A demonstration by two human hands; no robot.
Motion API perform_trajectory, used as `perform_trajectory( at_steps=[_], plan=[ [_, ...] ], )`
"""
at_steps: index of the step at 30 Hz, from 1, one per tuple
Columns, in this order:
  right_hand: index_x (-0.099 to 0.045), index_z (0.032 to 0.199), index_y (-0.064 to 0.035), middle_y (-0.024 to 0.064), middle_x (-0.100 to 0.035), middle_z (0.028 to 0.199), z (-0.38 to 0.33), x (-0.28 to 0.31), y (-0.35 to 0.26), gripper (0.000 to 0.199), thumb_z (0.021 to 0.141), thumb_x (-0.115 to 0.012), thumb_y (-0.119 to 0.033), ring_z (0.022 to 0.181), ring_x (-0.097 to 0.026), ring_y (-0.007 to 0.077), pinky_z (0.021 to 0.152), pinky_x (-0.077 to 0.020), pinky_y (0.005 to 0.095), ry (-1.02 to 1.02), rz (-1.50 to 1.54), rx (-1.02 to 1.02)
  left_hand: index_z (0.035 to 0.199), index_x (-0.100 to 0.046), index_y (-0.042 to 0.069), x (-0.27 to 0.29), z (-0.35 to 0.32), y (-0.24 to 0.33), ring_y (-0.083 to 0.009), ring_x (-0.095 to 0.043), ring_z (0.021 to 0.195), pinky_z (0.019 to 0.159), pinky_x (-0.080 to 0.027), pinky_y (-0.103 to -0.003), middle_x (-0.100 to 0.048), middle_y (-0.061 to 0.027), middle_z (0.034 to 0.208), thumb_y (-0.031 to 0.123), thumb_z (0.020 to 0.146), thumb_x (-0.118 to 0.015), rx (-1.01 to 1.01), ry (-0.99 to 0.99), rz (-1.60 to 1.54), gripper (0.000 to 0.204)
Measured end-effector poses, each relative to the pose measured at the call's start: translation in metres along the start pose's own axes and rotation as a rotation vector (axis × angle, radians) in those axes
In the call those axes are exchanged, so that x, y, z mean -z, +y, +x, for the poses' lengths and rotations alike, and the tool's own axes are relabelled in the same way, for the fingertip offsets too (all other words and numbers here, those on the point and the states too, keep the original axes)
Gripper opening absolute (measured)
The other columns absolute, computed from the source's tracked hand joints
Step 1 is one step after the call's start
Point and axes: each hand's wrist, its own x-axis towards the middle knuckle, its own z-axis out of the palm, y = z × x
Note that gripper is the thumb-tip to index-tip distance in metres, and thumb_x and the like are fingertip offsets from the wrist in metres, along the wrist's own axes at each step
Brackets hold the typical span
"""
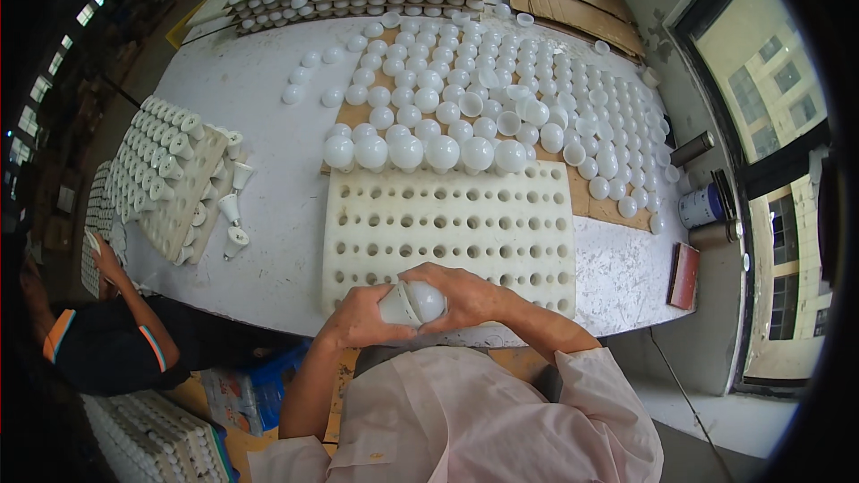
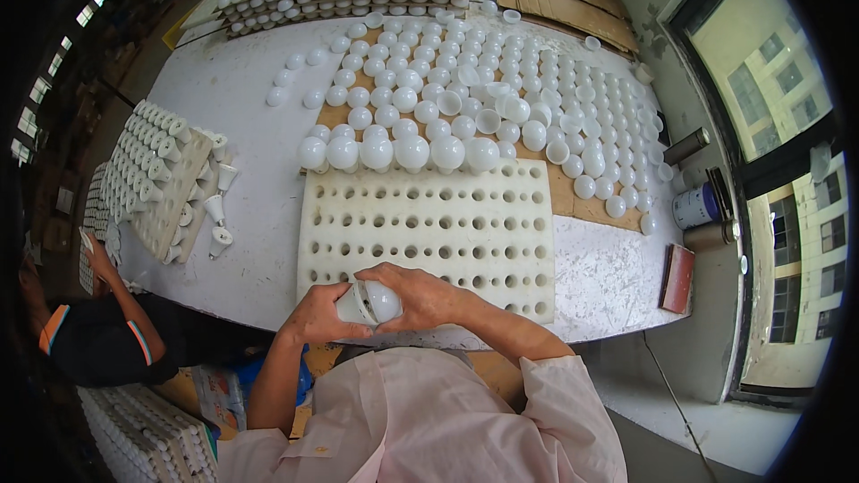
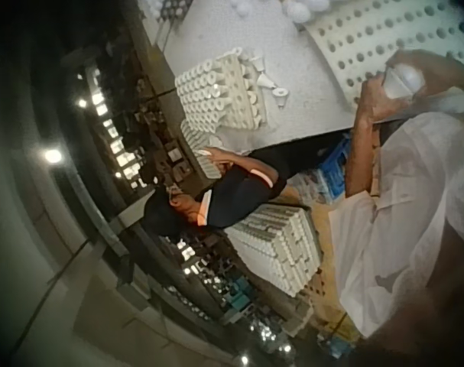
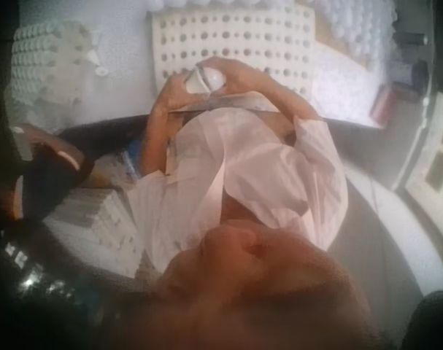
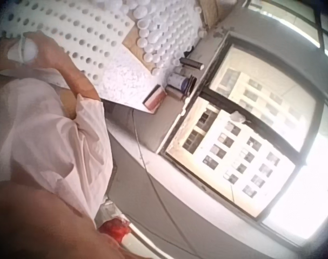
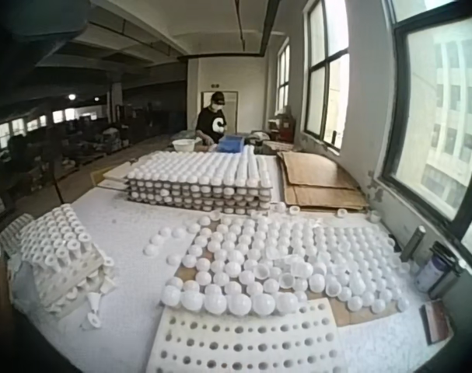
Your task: The person assembles light bulbs by attaching plastic diffuser covers onto bulb bases by hand, then places the assembled bulbs into holes on a foam tray.
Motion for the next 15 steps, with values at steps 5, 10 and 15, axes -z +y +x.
perform_trajectory(
  at_steps=[5, 10, 15],
  plan=[
    [-0.036, 0.134, -0.0046, 0.0185, -0.05, 0.12, 0.007, -0.007, -0.002, 0.08, 0.069, -0.078, -0.024, 0.101, -0.058, 0.0373, 0.085, -0.0493, 0.0439, -0.061, -0.035, -0.017, 0.096, -0.064, -0.001, 0.004, 0.0, -0.003, -0.0205, -0.065, 0.082, 0.077, -0.05, -0.033, -0.068, -0.0118, 0.089, 0.022, 0.056, -0.086, 0.054, -0.055, -0.002, 0.051],
    [-0.038, 0.133, -0.0035, 0.0186, -0.05, 0.121, 0.016, -0.017, 0.01, 0.081, 0.067, -0.081, -0.022, 0.105, -0.056, 0.0363, 0.087, -0.0477, 0.0438, -0.035, -0.061, 0.028, 0.093, -0.064, -0.002, 0.01, 0.004, -0.007, -0.0177, -0.064, 0.08, 0.075, -0.051, -0.032, -0.068, -0.0111, 0.087, 0.022, 0.058, -0.086, 0.068, -0.077, -0.019, 0.048],
    [-0.042, 0.128, -0.0013, 0.0184, -0.05, 0.12, 0.019, -0.033, -0.009, 0.079, 0.062, -0.082, -0.015, 0.106, -0.054, 0.0358, 0.092, -0.0455, 0.0417, 0.285, -0.059, 0.37, 0.096, -0.065, -0.004, 0.015, -0.008, 0.015, -0.015, -0.064, 0.085, 0.078, -0.051, -0.031, -0.069, -0.012, 0.089, 0.023, 0.062, -0.085, 0.232, -0.16, -0.082, 0.048]
  ],
)
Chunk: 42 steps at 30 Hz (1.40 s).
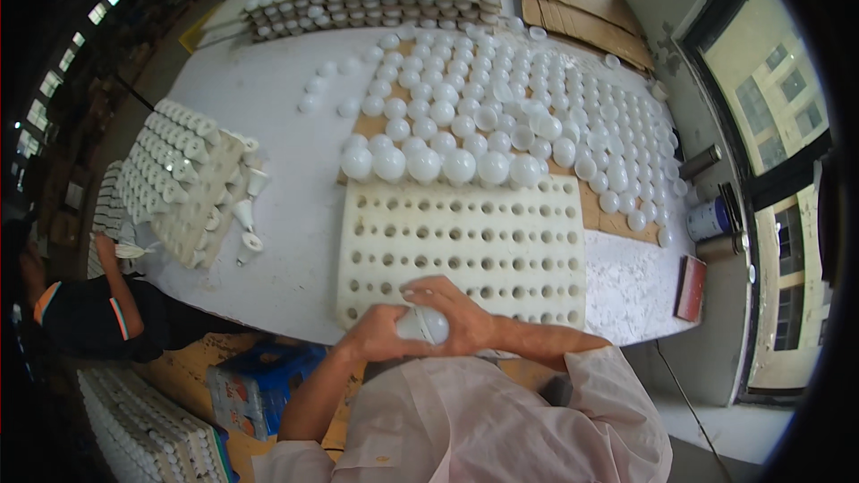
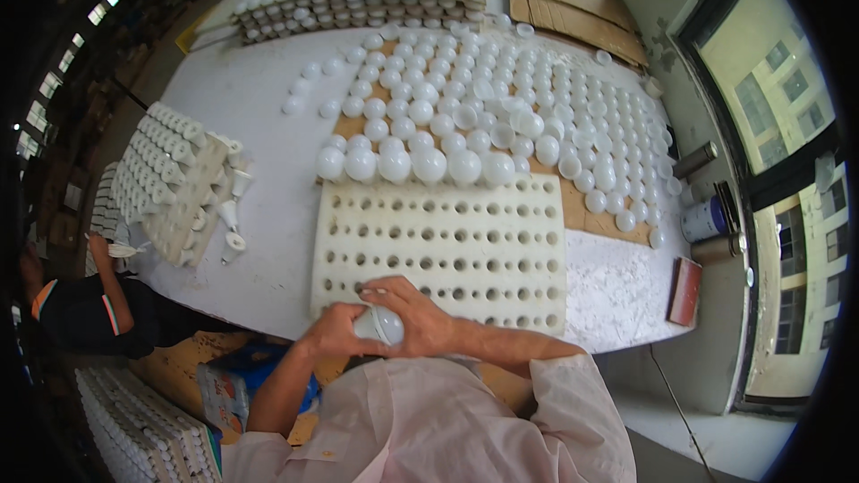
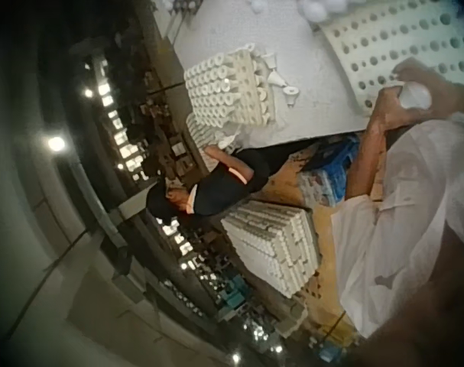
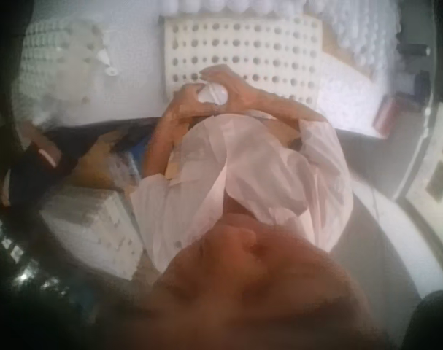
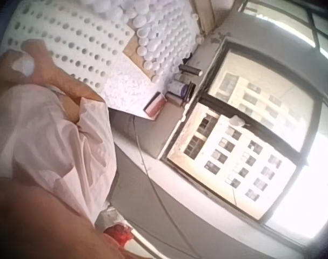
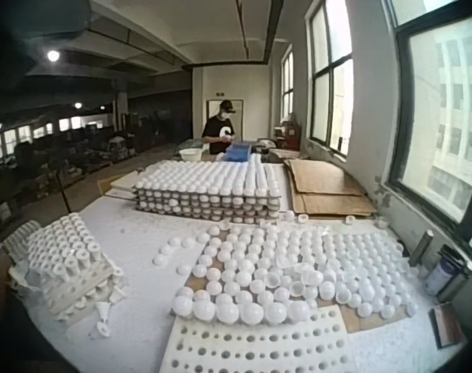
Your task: The person assembles light bulbs by attaching plastic diffuser covers onto bulb bases by hand, then places the assembled bulbs into holes on a foam tray.
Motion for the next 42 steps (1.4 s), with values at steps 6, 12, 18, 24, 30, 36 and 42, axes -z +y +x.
perform_trajectory(
  at_steps=[6, 12, 18, 24, 30, 36, 42],
  plan=[
    [-0.056, 0.109, -0.0019, 0.0148, -0.054, 0.106, -0.023, 0.0, -0.008, 0.054, 0.061, -0.079, -0.008, 0.092, -0.055, 0.0308, 0.081, -0.0456, 0.0401, 0.127, 0.108, 0.27, 0.096, -0.063, -0.008, -0.019, -0.015, 0.013, -0.0209, -0.066, 0.083, 0.075, -0.051, -0.033, -0.068, -0.0182, 0.086, 0.035, 0.067, -0.08, -0.367, 0.012, 0.209, 0.054],
    [-0.053, 0.104, -0.0052, 0.0126, -0.053, 0.103, -0.014, 0.016, -0.004, 0.054, 0.057, -0.078, -0.008, 0.088, -0.054, 0.0292, 0.076, -0.0456, 0.0371, -0.015, 0.179, 0.238, 0.095, -0.061, -0.009, -0.033, -0.006, 0.008, -0.0195, -0.067, 0.071, 0.065, -0.051, -0.03, -0.067, -0.0171, 0.081, 0.038, 0.073, -0.075, -0.249, 0.019, 0.188, 0.054],
    [-0.044, 0.119, -0.0068, 0.0121, -0.052, 0.111, -0.022, 0.016, 0.027, 0.064, 0.066, -0.079, -0.011, 0.1, -0.053, 0.0233, 0.089, -0.0436, 0.0371, 0.399, 0.065, -0.061, 0.097, -0.058, -0.005, -0.018, 0.056, -0.019, -0.0132, -0.062, 0.056, 0.044, -0.045, -0.023, -0.064, -0.0134, 0.079, 0.034, 0.082, -0.067, -0.158, -0.141, -0.445, 0.042],
    [-0.041, 0.128, -0.0075, 0.0133, -0.048, 0.12, -0.038, 0.004, 0.039, 0.071, 0.069, -0.08, -0.014, 0.113, -0.049, 0.0227, 0.094, -0.042, 0.0362, 0.433, 0.261, -0.56, 0.104, -0.056, -0.005, -0.022, 0.06, -0.074, -0.0165, -0.06, 0.055, 0.046, -0.044, -0.022, -0.066, -0.0164, 0.08, 0.025, 0.091, -0.057, -0.07, -0.13, -0.902, 0.033],
    [-0.041, 0.125, -0.0034, 0.0175, -0.051, 0.115, -0.096, 0.123, 0.127, 0.073, 0.065, -0.081, -0.015, 0.108, -0.053, 0.0323, 0.093, -0.0437, 0.041, 1.049, -0.24, -0.718, 0.094, -0.064, -0.009, -0.008, 0.045, -0.133, -0.016, -0.064, 0.067, 0.059, -0.048, -0.026, -0.069, -0.0139, 0.075, 0.016, 0.088, -0.057, -0.019, 0.508, -0.369, 0.026],
    [-0.04, 0.128, -0.0075, 0.0184, -0.047, 0.119, -0.08, 0.197, 0.19, 0.075, 0.063, -0.079, -0.011, 0.111, -0.048, 0.0352, 0.094, -0.0429, 0.0416, 0.85, -0.78, -0.485, 0.103, -0.063, -0.009, -0.005, 0.054, -0.18, -0.0187, -0.066, 0.08, 0.071, -0.052, -0.03, -0.068, -0.0169, 0.102, 0.008, 0.085, -0.058, -0.06, 0.938, -0.168, 0.025],
    [-0.042, 0.131, -0.0074, 0.0197, -0.046, 0.125, -0.064, 0.219, 0.195, 0.07, 0.069, -0.072, -0.017, 0.116, -0.046, 0.0378, 0.097, -0.0411, 0.0435, 0.583, -0.688, -0.598, 0.107, -0.061, -0.009, 0.0, 0.055, -0.19, -0.0202, -0.065, 0.085, 0.075, -0.052, -0.03, -0.062, -0.0191, 0.116, 0.005, 0.085, -0.059, 0.094, 1.013, -0.171, 0.026]
  ],
)
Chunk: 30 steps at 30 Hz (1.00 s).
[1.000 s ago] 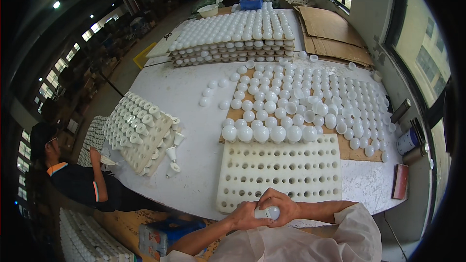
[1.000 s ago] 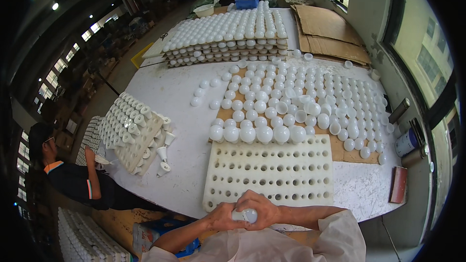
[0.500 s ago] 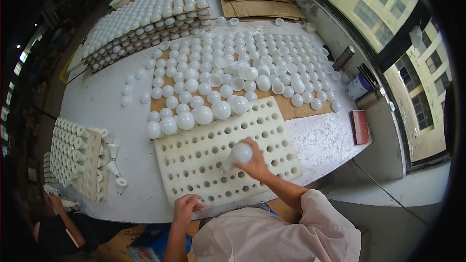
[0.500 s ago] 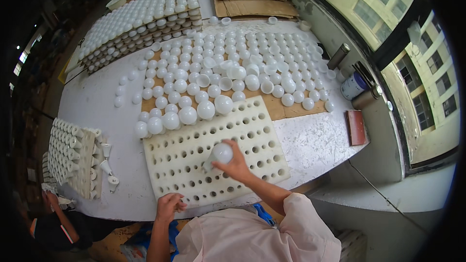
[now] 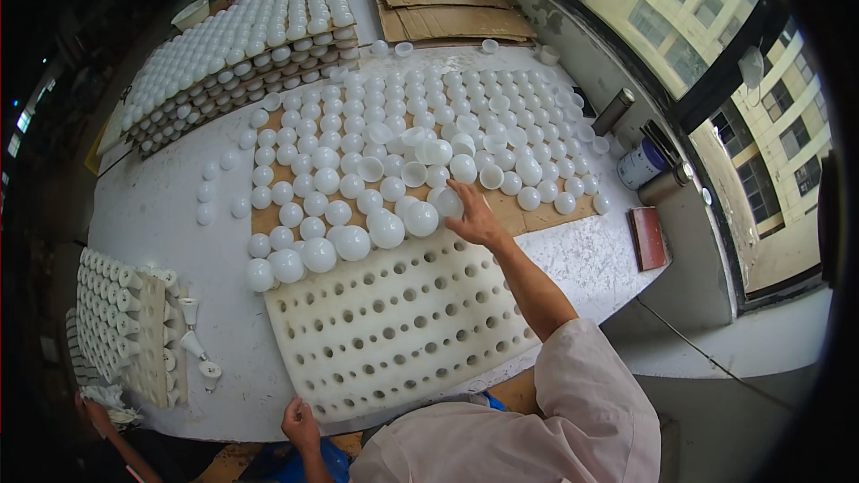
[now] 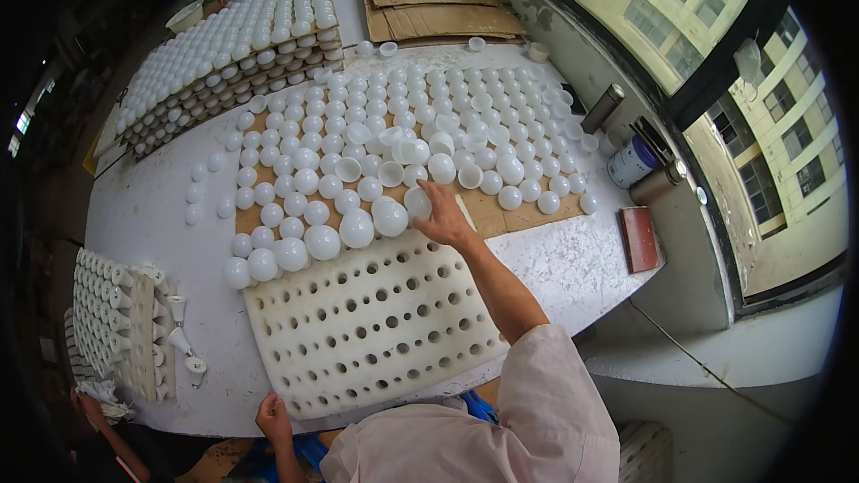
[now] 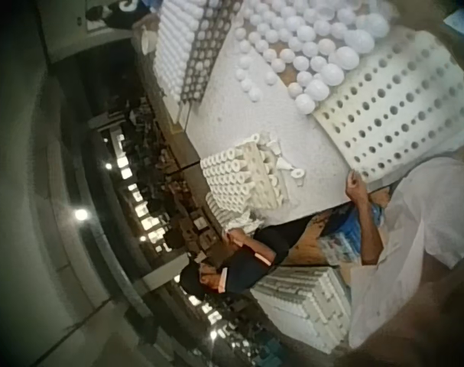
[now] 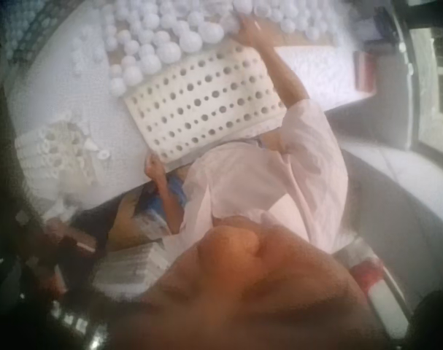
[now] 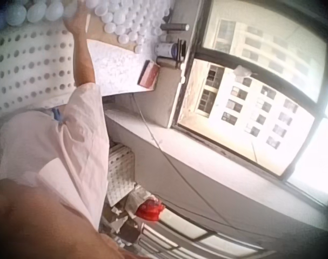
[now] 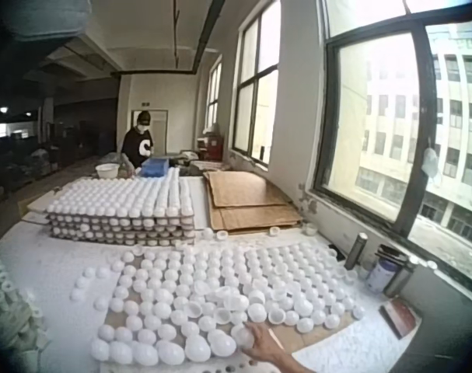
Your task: The person assembles light bulbs by attaching plastic diffuser covers onto bulb bases by hand, then places the assembled bulbs into holes on a foam tray.
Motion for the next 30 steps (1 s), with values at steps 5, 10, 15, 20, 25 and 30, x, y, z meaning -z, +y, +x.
perform_trajectory(
  at_steps=[5, 10, 15, 20, 25, 30],
  plan=[
    [-0.046, 0.132, -0.0085, 0.0182, -0.05, 0.128, 0.075, 0.031, 0.018, 0.071, 0.069, -0.074, -0.021, 0.119, -0.047, 0.0366, 0.097, -0.0427, 0.0442, -0.096, 0.111, -0.213, 0.105, -0.061, -0.009, 0.009, 0.01, -0.026, -0.0212, -0.065, 0.088, 0.076, -0.052, -0.03, -0.063, -0.0192, 0.116, 0.004, 0.085, -0.058, -0.011, 0.049, -0.033, 0.025],
    [-0.04, 0.138, -0.0149, 0.0188, -0.046, 0.133, 0.135, -0.015, 0.06, 0.082, 0.065, -0.078, -0.021, 0.121, -0.045, 0.0385, 0.1, -0.0418, 0.0426, -0.298, -0.305, -0.155, 0.104, -0.061, -0.009, 0.022, 0.026, -0.021, -0.0219, -0.066, 0.089, 0.076, -0.052, -0.03, -0.064, -0.0191, 0.114, 0.003, 0.084, -0.058, 0.01, 0.152, 0.041, 0.024],
    [-0.035, 0.141, -0.0123, 0.02, -0.045, 0.133, 0.153, -0.059, 0.09, 0.09, 0.061, -0.078, -0.012, 0.117, -0.048, 0.0389, 0.099, -0.0421, 0.043, -0.3, -0.221, 0.044, 0.112, -0.062, -0.002, 0.049, 0.048, -0.04, -0.0209, -0.065, 0.089, 0.077, -0.051, -0.031, -0.067, -0.0141, 0.106, 0.006, 0.084, -0.061, 0.05, 0.244, 0.088, 0.029],
    [-0.049, 0.13, -0.012, 0.018, -0.054, 0.122, 0.164, -0.039, 0.089, 0.072, 0.064, -0.077, -0.011, 0.112, -0.052, 0.0374, 0.094, -0.0449, 0.0435, -0.313, -0.353, -0.038, 0.122, -0.056, -0.001, 0.08, 0.103, -0.049, -0.0263, -0.062, 0.104, 0.08, -0.051, -0.032, -0.062, -0.0185, 0.115, 0.0, 0.081, -0.061, 0.005, 0.43, 0.224, 0.042],
    [-0.046, 0.131, -0.0083, 0.0226, -0.059, 0.11, 0.145, 0.004, 0.099, 0.072, 0.067, -0.077, -0.017, 0.1, -0.058, 0.0392, 0.086, -0.0477, 0.0453, -0.106, -0.385, -0.157, 0.131, -0.044, -0.003, 0.122, 0.172, -0.064, -0.0348, -0.048, 0.122, 0.1, -0.041, -0.038, -0.049, -0.0237, 0.132, -0.002, 0.078, -0.062, 0.028, 0.428, 0.393, 0.057],
    [-0.045, 0.131, -0.0051, 0.0224, -0.064, 0.106, 0.109, 0.005, 0.116, 0.081, 0.06, -0.081, -0.019, 0.099, -0.062, 0.0363, 0.086, -0.0499, 0.0422, -0.171, -0.38, -0.246, 0.13, -0.042, -0.001, 0.126, 0.233, -0.099, -0.0367, -0.043, 0.125, 0.105, -0.035, -0.04, -0.046, -0.0238, 0.133, -0.001, 0.071, -0.069, -0.019, 0.278, 0.505, 0.064]
  ],
)
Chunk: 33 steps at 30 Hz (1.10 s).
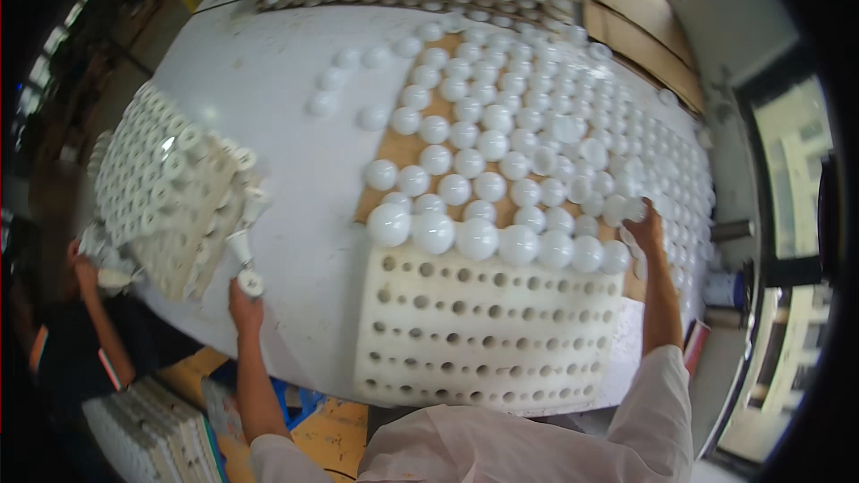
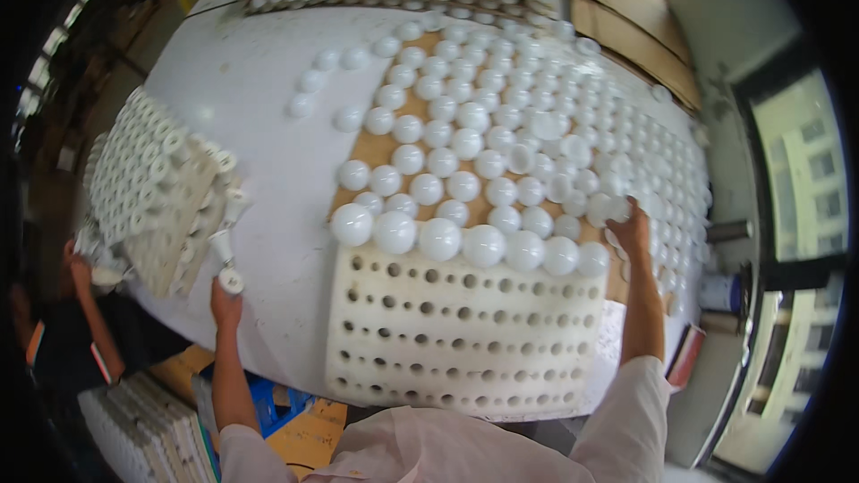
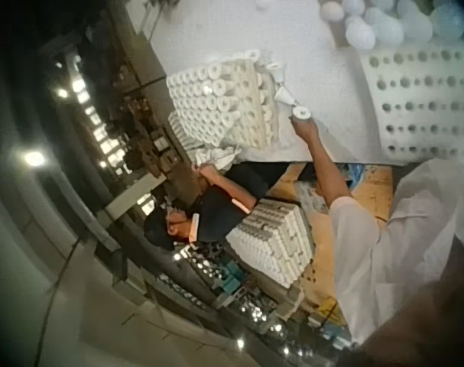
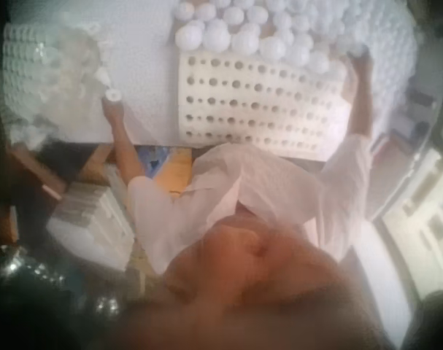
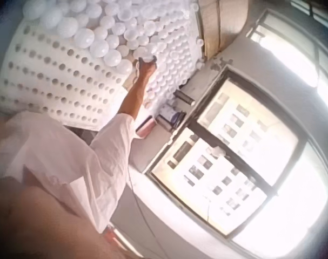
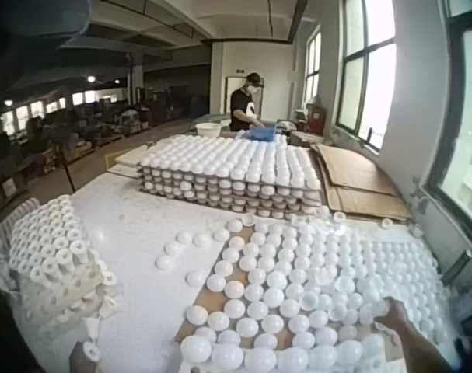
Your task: The person assembles light bulbs by attaching plastic diffuser covers onto bulb bases by hand, then places the assembled bulbs into holes on a foam tray.
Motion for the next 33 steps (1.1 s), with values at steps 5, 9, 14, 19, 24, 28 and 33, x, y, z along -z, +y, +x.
perform_trajectory(
  at_steps=[5, 9, 14, 19, 24, 28, 33],
  plan=[
    [-0.051, 0.124, -0.0041, 0.022, -0.061, 0.112, -0.032, 0.022, -0.027, 0.078, 0.058, -0.083, -0.028, 0.105, -0.058, 0.036, 0.091, -0.0469, 0.0418, 0.044, 0.026, -0.177, 0.109, -0.052, -0.001, 0.001, -0.006, 0.016, -0.0382, -0.06, 0.099, 0.084, -0.048, -0.042, -0.062, -0.0212, 0.104, 0.008, 0.073, -0.073, 0.019, 0.05, 0.049, 0.043],
    [-0.048, 0.125, -0.0057, 0.0225, -0.06, 0.108, -0.056, 0.034, -0.008, 0.07, 0.065, -0.08, -0.024, 0.097, -0.061, 0.0351, 0.085, -0.0501, 0.0419, 0.276, 0.009, -0.098, 0.111, -0.05, -0.001, -0.008, -0.032, 0.021, -0.0356, -0.06, 0.102, 0.087, -0.048, -0.043, -0.061, -0.0206, 0.11, 0.007, 0.075, -0.07, 0.134, 0.115, -0.114, 0.043],
    [-0.042, 0.128, -0.0028, 0.0187, -0.058, 0.105, -0.101, 0.055, -0.021, 0.065, 0.073, -0.076, -0.012, 0.087, -0.064, 0.0209, 0.073, -0.0556, 0.0368, 0.255, 0.693, -0.419, 0.122, -0.045, -0.003, -0.003, -0.093, 0.033, -0.0291, -0.061, 0.098, 0.082, -0.05, -0.039, -0.058, -0.0218, 0.116, 0.008, 0.076, -0.067, 0.221, 0.086, -0.797, 0.052],
    [-0.033, 0.133, -0.0046, 0.0144, -0.055, 0.111, -0.175, 0.06, -0.035, 0.078, 0.069, -0.077, -0.007, 0.086, -0.061, 0.0203, 0.068, -0.0537, 0.031, 0.212, 1.138, -0.253, 0.125, -0.044, -0.008, 0.045, -0.188, 0.131, -0.0204, -0.063, 0.083, 0.068, -0.051, -0.03, -0.056, -0.0254, 0.121, 0.006, 0.076, -0.06, 0.165, -0.286, -1.358, 0.053],
    [-0.037, 0.13, -0.007, 0.0114, -0.056, 0.119, -0.251, 0.055, -0.103, 0.076, 0.064, -0.075, -0.007, 0.091, -0.06, 0.019, 0.066, -0.0531, 0.0284, -0.221, 1.375, -0.072, 0.115, -0.052, -0.009, 0.056, -0.246, 0.223, -0.0153, -0.062, 0.074, 0.062, -0.049, -0.025, -0.065, -0.0205, 0.107, 0.001, 0.068, -0.065, -0.005, -0.852, -1.23, 0.05],
    [-0.037, 0.133, -0.01, 0.0092, -0.057, 0.12, -0.295, 0.052, -0.154, 0.082, 0.061, -0.076, -0.008, 0.099, -0.059, 0.0176, 0.085, -0.0489, 0.0329, -0.507, 1.401, 0.067, 0.106, -0.062, -0.004, 0.055, -0.277, 0.281, -0.014, -0.062, 0.086, 0.075, -0.05, -0.028, -0.067, -0.0109, 0.099, 0.006, 0.065, -0.074, -0.235, -1.167, -1.072, 0.044],
    [-0.043, 0.128, -0.0104, 0.0063, -0.057, 0.117, -0.327, 0.042, -0.185, 0.079, 0.059, -0.082, -0.012, 0.112, -0.052, 0.0195, 0.098, -0.0396, 0.0364, -0.508, 1.208, 0.442, 0.107, -0.063, -0.001, 0.073, -0.29, 0.304, -0.0136, -0.061, 0.09, 0.082, -0.047, -0.029, -0.066, -0.0068, 0.098, 0.012, 0.066, -0.077, -0.432, -1.231, -0.891, 0.045]
  ],
)
